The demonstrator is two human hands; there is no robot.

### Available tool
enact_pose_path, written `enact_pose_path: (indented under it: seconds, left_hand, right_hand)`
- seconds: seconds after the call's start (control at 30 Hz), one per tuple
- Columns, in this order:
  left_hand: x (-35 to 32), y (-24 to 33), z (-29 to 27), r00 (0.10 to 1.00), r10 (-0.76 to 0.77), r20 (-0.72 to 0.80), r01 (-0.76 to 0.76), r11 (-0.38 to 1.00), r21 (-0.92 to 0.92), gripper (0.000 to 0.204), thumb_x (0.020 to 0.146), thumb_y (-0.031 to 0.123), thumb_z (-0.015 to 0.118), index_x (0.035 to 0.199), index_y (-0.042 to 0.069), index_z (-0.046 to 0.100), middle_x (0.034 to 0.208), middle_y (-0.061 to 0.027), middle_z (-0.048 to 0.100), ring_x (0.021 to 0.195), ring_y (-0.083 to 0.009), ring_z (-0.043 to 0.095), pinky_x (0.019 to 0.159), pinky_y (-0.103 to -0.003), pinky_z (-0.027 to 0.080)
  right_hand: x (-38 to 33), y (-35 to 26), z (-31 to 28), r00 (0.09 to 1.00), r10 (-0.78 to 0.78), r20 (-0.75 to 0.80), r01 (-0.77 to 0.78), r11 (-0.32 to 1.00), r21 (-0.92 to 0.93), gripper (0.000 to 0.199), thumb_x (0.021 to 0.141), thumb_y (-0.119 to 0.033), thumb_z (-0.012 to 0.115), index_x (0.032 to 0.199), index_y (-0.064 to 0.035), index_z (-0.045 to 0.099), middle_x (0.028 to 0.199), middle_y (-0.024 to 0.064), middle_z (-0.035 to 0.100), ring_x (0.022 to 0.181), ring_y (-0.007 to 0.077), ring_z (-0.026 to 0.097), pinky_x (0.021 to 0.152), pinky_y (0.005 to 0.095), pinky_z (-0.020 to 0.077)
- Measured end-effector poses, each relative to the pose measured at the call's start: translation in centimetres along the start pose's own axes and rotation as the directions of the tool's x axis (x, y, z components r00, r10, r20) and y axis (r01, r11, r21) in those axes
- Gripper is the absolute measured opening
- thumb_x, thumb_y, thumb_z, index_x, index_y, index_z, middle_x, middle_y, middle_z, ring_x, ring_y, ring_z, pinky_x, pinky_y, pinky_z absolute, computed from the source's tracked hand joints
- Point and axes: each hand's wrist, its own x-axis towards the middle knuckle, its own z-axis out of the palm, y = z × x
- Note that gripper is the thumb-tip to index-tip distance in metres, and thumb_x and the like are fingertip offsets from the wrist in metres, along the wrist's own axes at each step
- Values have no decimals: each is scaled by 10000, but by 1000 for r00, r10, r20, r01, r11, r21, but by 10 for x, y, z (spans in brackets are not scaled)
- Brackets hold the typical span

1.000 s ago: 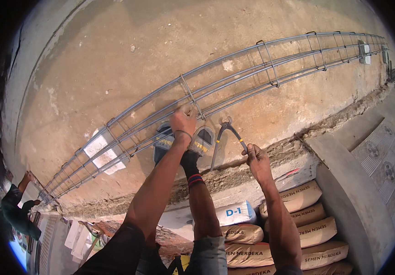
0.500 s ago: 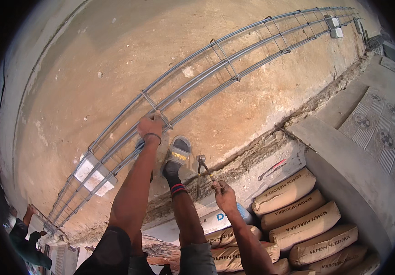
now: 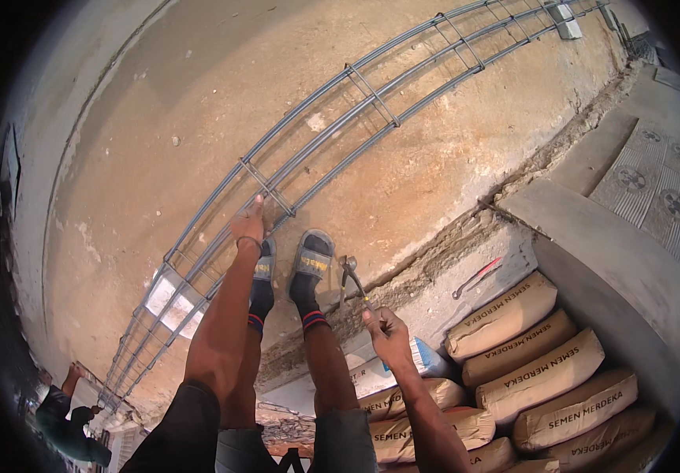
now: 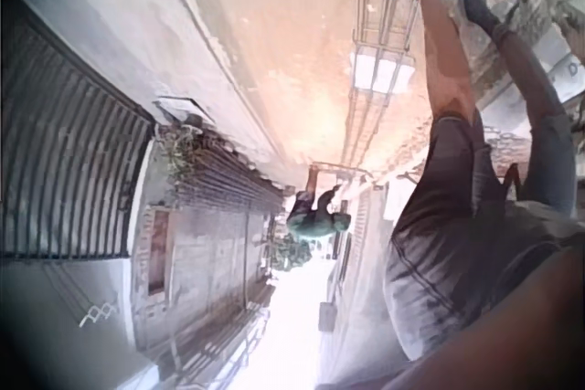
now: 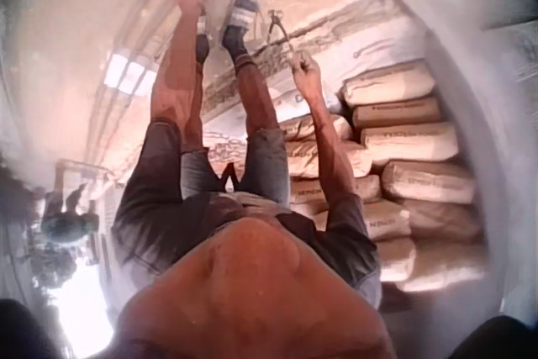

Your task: The person constructs a rebar frame by wrapping tie wire around the steel bars and twisting the wire tight using pliers.

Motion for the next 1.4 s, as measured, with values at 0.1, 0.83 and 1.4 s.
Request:
enact_pose_path:
  seconds: [0.1,0.83,1.4]
  left_hand:
    - [-75,3,-32,928,100,359,-46,987,-156,660,938,597,499,1195,-3,595,1093,-123,657,959,-202,654,804,-327,521]
    - [-329,-205,-408,978,-64,-200,-142,497,-856,263,946,212,620,1125,23,656,930,-54,695,844,-128,655,712,-281,520]
    - [-474,-567,-352,463,-875,141,-71,-195,-978,239,887,108,613,1110,48,671,847,-64,691,683,-156,683,561,-283,513]
  right_hand:
    - [-50,-37,3,977,95,189,-130,974,183,320,992,-312,566,769,-87,522,585,-92,357,532,8,272,474,221,235]
    - [-259,-113,133,933,-58,356,247,822,-513,328,921,-99,570,1243,-106,507,962,106,633,798,172,604,709,295,489]
    - [-352,-64,495,680,395,617,669,11,-744,308,966,-184,547,1211,2,533,959,123,646,827,185,629,752,306,488]
